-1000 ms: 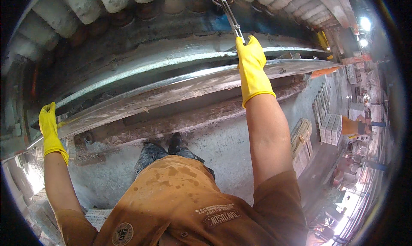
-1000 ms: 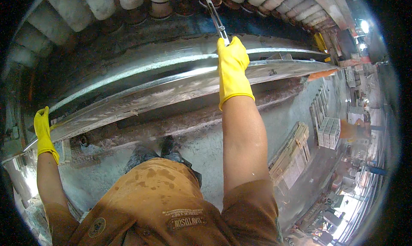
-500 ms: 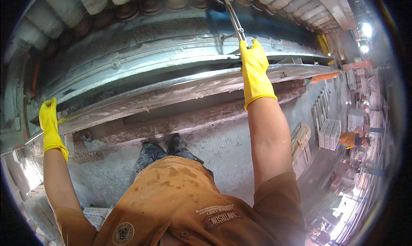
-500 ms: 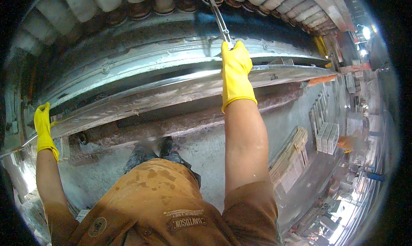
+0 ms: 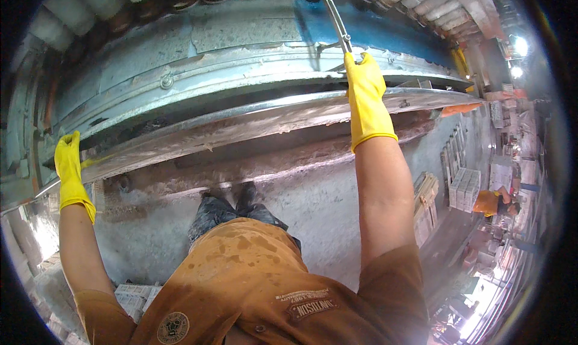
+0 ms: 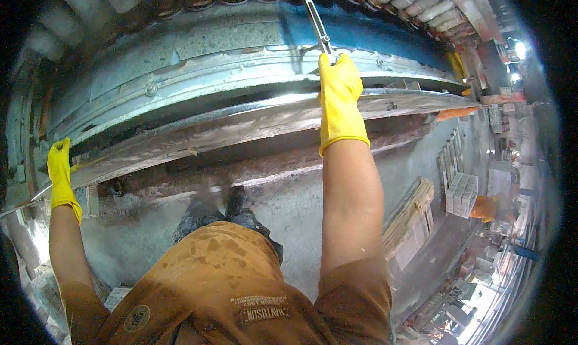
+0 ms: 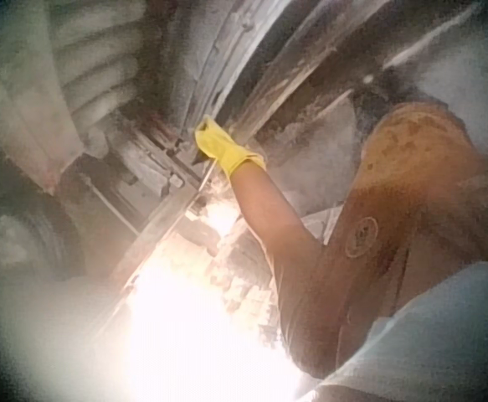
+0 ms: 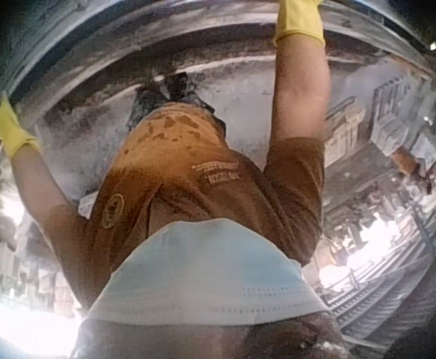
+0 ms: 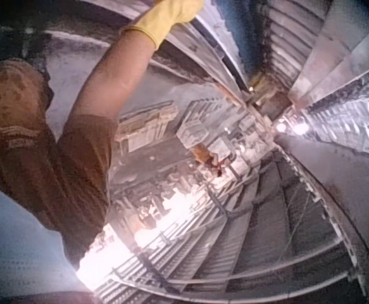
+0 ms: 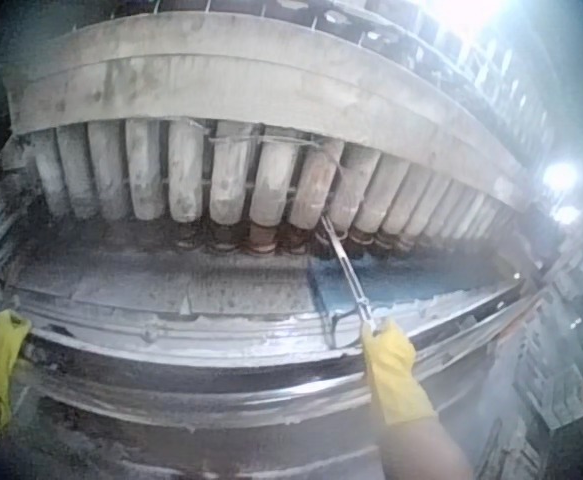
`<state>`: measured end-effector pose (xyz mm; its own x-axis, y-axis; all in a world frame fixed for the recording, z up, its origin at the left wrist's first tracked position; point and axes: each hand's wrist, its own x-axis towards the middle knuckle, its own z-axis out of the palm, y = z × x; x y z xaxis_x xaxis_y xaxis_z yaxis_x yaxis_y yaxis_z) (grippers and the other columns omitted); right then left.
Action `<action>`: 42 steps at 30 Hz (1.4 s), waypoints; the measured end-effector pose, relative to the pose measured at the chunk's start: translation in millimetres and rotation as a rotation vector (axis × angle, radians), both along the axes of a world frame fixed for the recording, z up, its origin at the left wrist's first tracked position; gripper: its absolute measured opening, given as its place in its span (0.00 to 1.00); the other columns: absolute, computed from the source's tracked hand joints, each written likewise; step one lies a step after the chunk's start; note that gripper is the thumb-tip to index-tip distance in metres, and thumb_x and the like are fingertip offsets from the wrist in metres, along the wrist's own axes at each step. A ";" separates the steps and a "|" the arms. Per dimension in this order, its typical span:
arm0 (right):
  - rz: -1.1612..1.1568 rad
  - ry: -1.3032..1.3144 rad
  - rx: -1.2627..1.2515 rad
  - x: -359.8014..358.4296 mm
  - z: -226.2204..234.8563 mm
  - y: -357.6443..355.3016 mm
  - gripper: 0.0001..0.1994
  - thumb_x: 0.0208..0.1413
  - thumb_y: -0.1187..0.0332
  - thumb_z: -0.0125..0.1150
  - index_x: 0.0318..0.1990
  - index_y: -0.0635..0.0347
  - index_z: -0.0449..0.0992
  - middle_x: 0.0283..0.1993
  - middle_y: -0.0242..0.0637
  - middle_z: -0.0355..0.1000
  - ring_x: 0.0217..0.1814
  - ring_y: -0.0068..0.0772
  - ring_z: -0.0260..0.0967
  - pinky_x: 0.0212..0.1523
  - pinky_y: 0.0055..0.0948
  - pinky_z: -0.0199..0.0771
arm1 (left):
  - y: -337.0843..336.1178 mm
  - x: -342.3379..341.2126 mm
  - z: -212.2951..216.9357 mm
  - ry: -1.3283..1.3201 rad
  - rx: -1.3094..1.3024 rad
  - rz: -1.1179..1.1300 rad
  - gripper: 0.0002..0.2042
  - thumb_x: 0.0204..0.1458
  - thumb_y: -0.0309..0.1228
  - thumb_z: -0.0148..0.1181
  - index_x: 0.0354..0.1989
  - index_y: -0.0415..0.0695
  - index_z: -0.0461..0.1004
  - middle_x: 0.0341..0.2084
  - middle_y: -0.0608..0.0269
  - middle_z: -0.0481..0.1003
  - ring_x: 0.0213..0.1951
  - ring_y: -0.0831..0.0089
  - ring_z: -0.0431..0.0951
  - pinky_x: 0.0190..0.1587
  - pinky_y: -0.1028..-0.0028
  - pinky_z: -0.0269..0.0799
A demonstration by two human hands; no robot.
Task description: The person repeatedly wipes a large metal sheet with gloved hands, moving back and forth across its surface. The task appears to be cleaning or polishing the sheet in a workshop environment.
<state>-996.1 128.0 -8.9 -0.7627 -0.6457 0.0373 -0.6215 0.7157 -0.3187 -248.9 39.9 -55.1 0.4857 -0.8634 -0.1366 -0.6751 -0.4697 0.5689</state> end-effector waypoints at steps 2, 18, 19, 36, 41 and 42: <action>-0.019 -0.040 0.002 -1.2 -3.1 -0.2 0.28 0.60 0.40 0.59 0.50 0.58 0.80 0.51 0.50 0.81 0.56 0.55 0.79 0.57 0.48 0.75 | -0.4 0.5 -0.4 0.036 -0.003 0.013 0.21 0.63 0.49 0.64 0.52 0.44 0.77 0.46 0.60 0.79 0.41 0.65 0.81 0.31 0.63 0.86; 0.021 0.051 -0.024 -5.3 -8.2 1.1 0.33 0.61 0.37 0.55 0.58 0.58 0.80 0.52 0.50 0.81 0.58 0.52 0.78 0.58 0.47 0.75 | -2.1 4.0 4.2 0.061 -0.019 -0.025 0.19 0.62 0.48 0.66 0.49 0.44 0.78 0.43 0.61 0.78 0.40 0.66 0.79 0.30 0.63 0.86; 0.016 0.044 -0.014 -4.3 -7.3 0.7 0.34 0.61 0.36 0.55 0.59 0.57 0.80 0.54 0.49 0.81 0.59 0.52 0.78 0.59 0.46 0.74 | -3.0 5.5 3.7 0.021 -0.021 -0.029 0.20 0.62 0.48 0.67 0.49 0.44 0.78 0.43 0.61 0.78 0.40 0.65 0.79 0.30 0.63 0.86; 0.019 0.031 -0.075 -4.5 -9.3 4.2 0.31 0.61 0.39 0.55 0.57 0.57 0.80 0.55 0.48 0.81 0.59 0.53 0.77 0.61 0.48 0.73 | -6.8 10.5 0.3 0.022 -0.043 -0.052 0.22 0.60 0.50 0.69 0.50 0.43 0.80 0.42 0.60 0.79 0.41 0.67 0.79 0.33 0.65 0.84; 0.025 0.041 -0.083 -0.1 -7.2 3.6 0.31 0.61 0.40 0.55 0.56 0.58 0.81 0.54 0.50 0.81 0.59 0.54 0.77 0.60 0.48 0.73 | -5.7 13.8 2.5 -0.138 -0.062 -0.108 0.21 0.60 0.49 0.68 0.49 0.43 0.80 0.41 0.61 0.79 0.41 0.68 0.79 0.34 0.65 0.84; 0.028 0.041 -0.066 -0.9 -6.6 3.5 0.33 0.61 0.38 0.55 0.60 0.58 0.78 0.54 0.49 0.81 0.58 0.52 0.79 0.60 0.46 0.73 | -6.4 16.7 1.9 -0.167 -0.072 -0.126 0.21 0.60 0.49 0.68 0.48 0.43 0.81 0.40 0.61 0.80 0.41 0.68 0.79 0.35 0.65 0.84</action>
